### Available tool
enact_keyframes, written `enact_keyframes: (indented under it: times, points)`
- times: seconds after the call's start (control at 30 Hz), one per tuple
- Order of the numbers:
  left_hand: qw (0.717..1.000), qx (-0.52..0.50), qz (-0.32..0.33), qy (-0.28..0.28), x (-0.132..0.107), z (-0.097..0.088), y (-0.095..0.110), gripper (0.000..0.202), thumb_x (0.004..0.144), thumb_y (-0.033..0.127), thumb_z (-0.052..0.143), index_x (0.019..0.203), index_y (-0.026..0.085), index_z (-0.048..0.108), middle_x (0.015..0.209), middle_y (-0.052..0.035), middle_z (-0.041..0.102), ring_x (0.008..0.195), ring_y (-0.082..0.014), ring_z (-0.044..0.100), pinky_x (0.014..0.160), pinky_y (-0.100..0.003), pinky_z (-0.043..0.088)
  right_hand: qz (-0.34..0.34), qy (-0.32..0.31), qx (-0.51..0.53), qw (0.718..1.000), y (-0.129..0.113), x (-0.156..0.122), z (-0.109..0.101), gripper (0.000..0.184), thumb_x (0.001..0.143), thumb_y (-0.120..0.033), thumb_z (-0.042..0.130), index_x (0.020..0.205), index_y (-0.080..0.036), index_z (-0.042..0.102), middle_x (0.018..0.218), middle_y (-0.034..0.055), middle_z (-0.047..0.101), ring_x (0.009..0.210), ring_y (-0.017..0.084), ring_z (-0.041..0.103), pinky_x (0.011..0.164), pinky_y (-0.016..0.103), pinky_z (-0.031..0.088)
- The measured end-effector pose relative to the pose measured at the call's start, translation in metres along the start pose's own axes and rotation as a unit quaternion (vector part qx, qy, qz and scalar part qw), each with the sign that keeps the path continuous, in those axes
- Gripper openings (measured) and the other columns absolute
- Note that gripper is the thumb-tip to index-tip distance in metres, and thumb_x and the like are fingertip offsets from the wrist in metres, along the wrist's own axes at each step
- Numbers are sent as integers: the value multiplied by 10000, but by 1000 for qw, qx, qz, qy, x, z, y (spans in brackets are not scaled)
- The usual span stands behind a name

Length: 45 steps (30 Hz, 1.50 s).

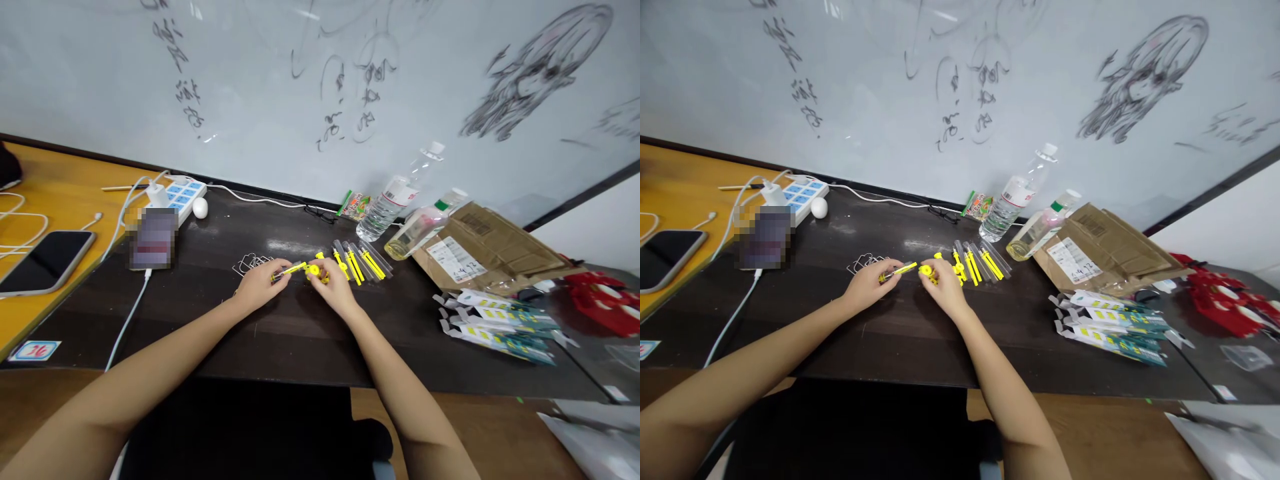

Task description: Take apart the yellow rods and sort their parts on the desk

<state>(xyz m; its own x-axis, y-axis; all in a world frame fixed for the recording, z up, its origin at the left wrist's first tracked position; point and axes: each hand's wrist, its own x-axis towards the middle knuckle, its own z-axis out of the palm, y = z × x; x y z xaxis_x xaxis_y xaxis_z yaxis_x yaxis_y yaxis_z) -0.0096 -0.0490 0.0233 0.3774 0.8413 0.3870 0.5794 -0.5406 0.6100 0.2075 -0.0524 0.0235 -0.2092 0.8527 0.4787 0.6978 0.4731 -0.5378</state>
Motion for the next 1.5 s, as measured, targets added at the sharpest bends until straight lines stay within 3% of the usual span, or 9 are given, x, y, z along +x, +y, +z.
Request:
enact_keyframes:
  times: [0.1,0.23,0.53,0.77,1.1,1.37,1.5]
  points:
    - [1000,6,0,1,0,0,0,276,882,373,454,1093,257,587,898,7,665,795,-163,625,689,-254,439,49,68,-22,996,13,4,-16,238,831,-272,506,1041,-189,581,958,77,612,696,175,516,713,318,442]
    - [1000,4,2,-1,0,1,0,286,876,385,454,1095,261,590,901,6,668,790,-161,626,687,-251,445,88,89,-62,990,25,7,-26,269,824,-271,486,1062,-189,581,953,87,617,690,187,517,711,335,443]
    - [1000,4,0,-7,0,0,2,271,874,375,463,1087,262,588,906,10,668,778,-158,627,678,-249,438,-13,-1,-133,991,29,13,-3,300,857,-198,457,1121,-218,596,1081,80,643,1003,270,523,886,410,399]
    - [1000,10,2,-10,0,0,1,271,870,367,463,1084,265,593,935,3,673,822,-169,632,688,-253,447,15,2,-184,983,24,27,7,308,865,-208,481,1148,-221,602,1038,93,658,1005,290,505,867,442,365]
    - [1000,5,2,-13,-1,-1,4,253,871,344,472,1077,263,593,950,9,675,834,-169,632,681,-251,445,11,-11,-206,978,27,30,8,224,853,-183,501,991,-231,672,1008,81,663,981,292,507,838,446,364]
    - [1000,8,-1,-18,0,-2,6,245,871,342,483,1073,261,596,930,15,673,829,-167,632,694,-252,446,-24,-38,-198,979,35,34,12,409,889,-121,380,1236,-248,555,1313,58,545,1214,274,411,961,451,320]
    - [1000,10,-5,-15,0,-1,3,256,870,339,482,1085,256,593,927,15,672,793,-156,629,687,-246,443,4,-55,-226,973,36,52,14,294,906,-207,438,1143,-229,611,1163,96,637,1160,283,450,957,458,290]
